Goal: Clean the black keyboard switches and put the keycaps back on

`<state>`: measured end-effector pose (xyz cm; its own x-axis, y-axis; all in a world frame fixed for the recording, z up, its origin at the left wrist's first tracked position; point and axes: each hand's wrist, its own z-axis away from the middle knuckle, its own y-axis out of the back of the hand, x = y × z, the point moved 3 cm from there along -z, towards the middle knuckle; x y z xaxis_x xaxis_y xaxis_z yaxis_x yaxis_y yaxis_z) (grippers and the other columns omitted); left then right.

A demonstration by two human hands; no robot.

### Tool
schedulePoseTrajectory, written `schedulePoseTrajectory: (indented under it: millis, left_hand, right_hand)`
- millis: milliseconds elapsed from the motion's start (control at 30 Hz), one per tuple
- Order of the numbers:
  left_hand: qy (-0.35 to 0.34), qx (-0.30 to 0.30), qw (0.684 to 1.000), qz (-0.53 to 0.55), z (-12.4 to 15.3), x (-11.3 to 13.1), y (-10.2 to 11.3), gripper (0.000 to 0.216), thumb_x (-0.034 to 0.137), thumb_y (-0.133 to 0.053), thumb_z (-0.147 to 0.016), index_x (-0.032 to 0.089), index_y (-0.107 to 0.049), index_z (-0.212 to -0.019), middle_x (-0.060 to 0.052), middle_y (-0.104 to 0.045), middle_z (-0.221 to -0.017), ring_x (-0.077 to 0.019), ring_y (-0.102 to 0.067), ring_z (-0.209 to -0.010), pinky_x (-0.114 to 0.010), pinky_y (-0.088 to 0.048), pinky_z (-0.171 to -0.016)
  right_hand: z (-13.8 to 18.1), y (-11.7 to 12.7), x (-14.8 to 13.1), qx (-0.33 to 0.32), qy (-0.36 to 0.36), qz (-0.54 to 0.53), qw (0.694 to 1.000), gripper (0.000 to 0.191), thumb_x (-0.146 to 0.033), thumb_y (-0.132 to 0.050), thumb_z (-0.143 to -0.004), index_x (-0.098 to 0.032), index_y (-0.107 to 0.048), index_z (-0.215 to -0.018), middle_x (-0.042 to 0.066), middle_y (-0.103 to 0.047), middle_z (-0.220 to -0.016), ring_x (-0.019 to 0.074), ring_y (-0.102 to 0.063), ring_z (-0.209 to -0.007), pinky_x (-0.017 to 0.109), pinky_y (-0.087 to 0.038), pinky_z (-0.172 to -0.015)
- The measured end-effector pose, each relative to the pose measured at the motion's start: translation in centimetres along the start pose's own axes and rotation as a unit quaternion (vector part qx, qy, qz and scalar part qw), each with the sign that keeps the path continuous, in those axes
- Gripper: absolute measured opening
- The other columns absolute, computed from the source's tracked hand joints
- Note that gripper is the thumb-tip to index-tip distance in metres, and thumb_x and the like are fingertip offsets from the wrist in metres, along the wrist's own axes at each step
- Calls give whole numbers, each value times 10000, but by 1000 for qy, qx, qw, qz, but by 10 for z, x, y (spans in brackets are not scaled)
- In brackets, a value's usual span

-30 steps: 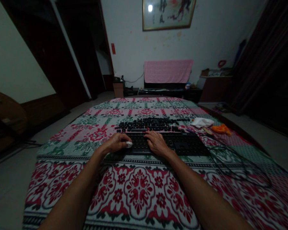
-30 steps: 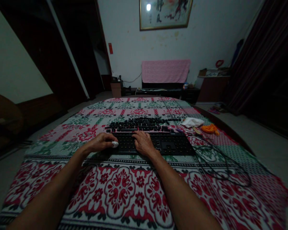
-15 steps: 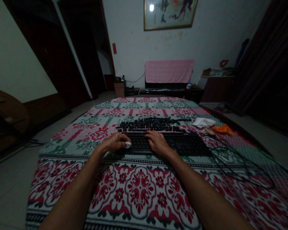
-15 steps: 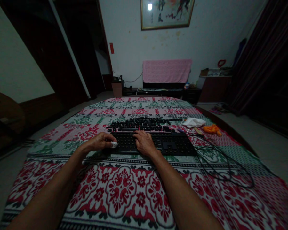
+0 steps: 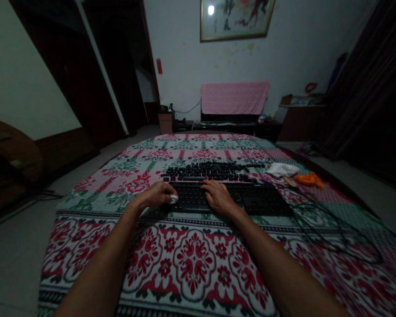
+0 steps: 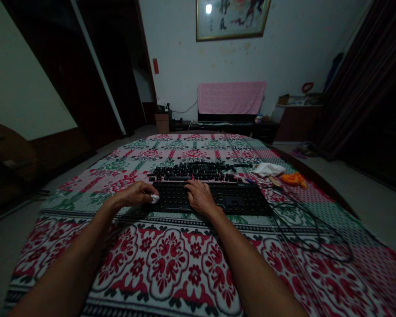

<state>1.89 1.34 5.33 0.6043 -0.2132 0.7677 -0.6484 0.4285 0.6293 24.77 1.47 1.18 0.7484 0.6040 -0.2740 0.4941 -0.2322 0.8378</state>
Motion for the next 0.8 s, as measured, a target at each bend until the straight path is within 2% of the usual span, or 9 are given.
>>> schedulePoseTrajectory:
  millis: [100,267,300,500,633,800]
  left_hand:
    - [-6,35,999,34,2,2,7,228,269,-608,-600,119,-660,-763,-19,-645,-702,-134,-559,-674,-224,-430,-644]
    - [-2,-29,999,16,-4,-2,-10,239,248,-617,-586,121,-677,-780,-6,-644,-668,-122,-543,-610,-202,-408,-570]
    - [-5,-26,1000,11,-5,-2,-12,238,243,-615,-587,120,-679,-780,-5,-643,-661,-120,-540,-599,-200,-405,-558]
    - [-9,60,994,88,-2,3,2,206,185,-608,-578,116,-666,-763,-7,-644,-668,-125,-569,-633,-217,-444,-624]
    - [6,26,994,105,0,3,3,179,184,-625,-565,117,-667,-726,-4,-638,-631,-122,-564,-601,-217,-445,-604]
    - [24,-20,994,109,-4,-11,-5,208,201,-630,-557,121,-674,-743,-12,-651,-661,-126,-563,-606,-213,-436,-594]
  right_hand:
    - [0,0,1,1,-2,1,1000,301,-162,-433,-807,-210,-563,-1075,60,-507,-1236,199,-398,-1150,399,-287,-952]
    - [0,-1,1,0,0,5,1000,300,-166,-432,-809,-211,-562,-1075,64,-501,-1242,197,-399,-1152,399,-287,-950]
    - [0,-1,2,0,-1,6,1000,301,-167,-432,-809,-209,-561,-1077,65,-499,-1245,197,-397,-1154,398,-288,-948]
    - [0,-2,2,-1,0,4,1000,306,-163,-427,-807,-213,-562,-1077,69,-502,-1241,199,-397,-1157,400,-297,-938]
    - [0,-2,2,-3,0,7,1000,304,-169,-427,-808,-211,-560,-1079,62,-501,-1243,201,-398,-1155,401,-294,-946]
    - [0,-1,1,-3,1,11,1000,306,-168,-428,-805,-209,-558,-1079,61,-504,-1240,200,-401,-1152,401,-299,-944]
